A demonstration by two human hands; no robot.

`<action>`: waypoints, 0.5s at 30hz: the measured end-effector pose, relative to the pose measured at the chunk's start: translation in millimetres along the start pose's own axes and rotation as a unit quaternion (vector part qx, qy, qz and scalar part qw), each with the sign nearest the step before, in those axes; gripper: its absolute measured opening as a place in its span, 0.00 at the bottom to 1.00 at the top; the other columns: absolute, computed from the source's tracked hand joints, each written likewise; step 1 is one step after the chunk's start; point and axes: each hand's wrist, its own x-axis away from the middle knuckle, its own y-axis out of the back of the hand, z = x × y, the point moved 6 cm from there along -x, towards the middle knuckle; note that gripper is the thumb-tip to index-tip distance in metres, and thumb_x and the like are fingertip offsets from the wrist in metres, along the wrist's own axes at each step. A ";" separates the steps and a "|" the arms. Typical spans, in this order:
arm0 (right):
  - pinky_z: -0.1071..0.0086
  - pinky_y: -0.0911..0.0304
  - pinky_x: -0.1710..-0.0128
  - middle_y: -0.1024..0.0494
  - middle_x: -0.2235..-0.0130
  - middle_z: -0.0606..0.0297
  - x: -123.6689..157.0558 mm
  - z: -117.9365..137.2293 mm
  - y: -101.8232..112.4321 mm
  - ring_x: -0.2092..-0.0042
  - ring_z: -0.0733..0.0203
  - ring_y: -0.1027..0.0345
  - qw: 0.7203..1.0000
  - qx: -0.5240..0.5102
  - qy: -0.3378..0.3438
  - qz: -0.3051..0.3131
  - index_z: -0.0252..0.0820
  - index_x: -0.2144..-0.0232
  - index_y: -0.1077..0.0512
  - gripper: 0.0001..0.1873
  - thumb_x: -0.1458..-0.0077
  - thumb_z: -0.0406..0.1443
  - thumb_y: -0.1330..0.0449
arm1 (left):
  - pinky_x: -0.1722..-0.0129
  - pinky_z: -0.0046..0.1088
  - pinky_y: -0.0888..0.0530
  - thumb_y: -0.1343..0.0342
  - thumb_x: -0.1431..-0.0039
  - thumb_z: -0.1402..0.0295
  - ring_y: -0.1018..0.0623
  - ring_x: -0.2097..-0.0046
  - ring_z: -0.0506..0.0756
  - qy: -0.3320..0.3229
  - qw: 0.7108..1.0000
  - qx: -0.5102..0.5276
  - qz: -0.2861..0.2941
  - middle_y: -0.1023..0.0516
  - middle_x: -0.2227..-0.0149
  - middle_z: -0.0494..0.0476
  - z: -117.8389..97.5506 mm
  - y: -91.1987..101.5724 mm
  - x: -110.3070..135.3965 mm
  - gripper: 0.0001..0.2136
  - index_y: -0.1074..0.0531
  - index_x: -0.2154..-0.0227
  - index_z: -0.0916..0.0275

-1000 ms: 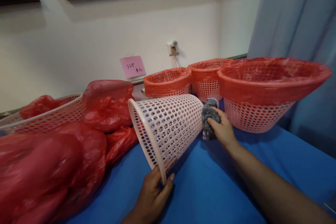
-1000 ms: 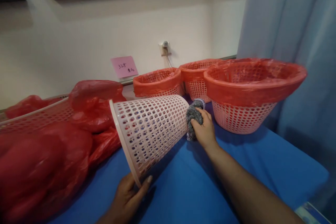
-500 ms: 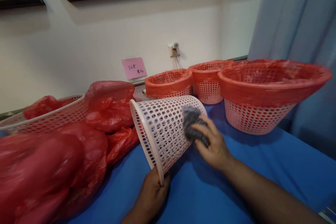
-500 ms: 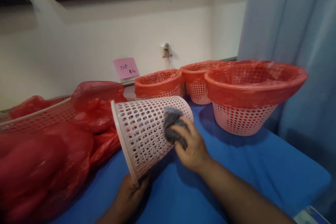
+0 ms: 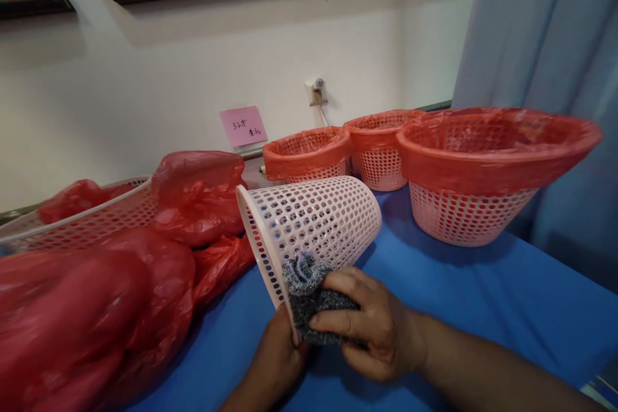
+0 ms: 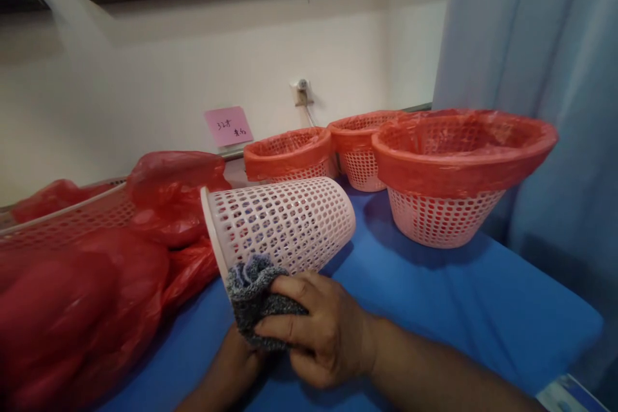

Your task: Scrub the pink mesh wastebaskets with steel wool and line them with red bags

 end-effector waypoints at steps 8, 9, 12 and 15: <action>0.51 0.33 0.41 0.34 0.36 0.55 19.7 -63.5 21.8 0.39 0.48 0.34 0.977 0.075 -0.182 -0.080 0.48 0.46 0.29 0.28 0.51 0.29 0.43 | 0.47 0.42 0.21 0.45 0.33 0.59 0.17 0.50 0.64 0.014 0.999 0.019 -0.048 0.16 0.52 0.63 7.0 10.8 5.4 0.17 0.20 0.49 0.61; 0.49 0.36 0.38 0.35 0.36 0.55 27.4 -80.9 31.8 0.37 0.47 0.36 0.956 0.100 -0.242 -0.129 0.48 0.46 0.28 0.27 0.49 0.30 0.42 | 0.46 0.43 0.22 0.45 0.33 0.60 0.17 0.49 0.64 0.006 0.999 0.008 -0.038 0.16 0.52 0.63 6.7 9.8 5.3 0.17 0.20 0.48 0.61; 0.43 0.41 0.35 0.31 0.41 0.52 51.9 -126.4 56.7 0.37 0.44 0.35 0.878 0.133 -0.401 -0.224 0.44 0.48 0.25 0.23 0.48 0.35 0.41 | 0.45 0.42 0.22 0.46 0.34 0.66 0.18 0.48 0.63 -0.020 0.999 -0.034 0.011 0.16 0.51 0.62 3.3 2.5 4.2 0.17 0.22 0.46 0.58; 0.42 0.41 0.35 0.32 0.40 0.50 51.7 -129.9 62.5 0.37 0.42 0.36 0.875 0.132 -0.410 -0.220 0.42 0.47 0.26 0.24 0.47 0.37 0.40 | 0.44 0.41 0.22 0.47 0.37 0.71 0.21 0.44 0.63 -0.031 0.995 -0.069 0.065 0.19 0.45 0.60 0.6 -6.7 1.9 0.20 0.24 0.44 0.56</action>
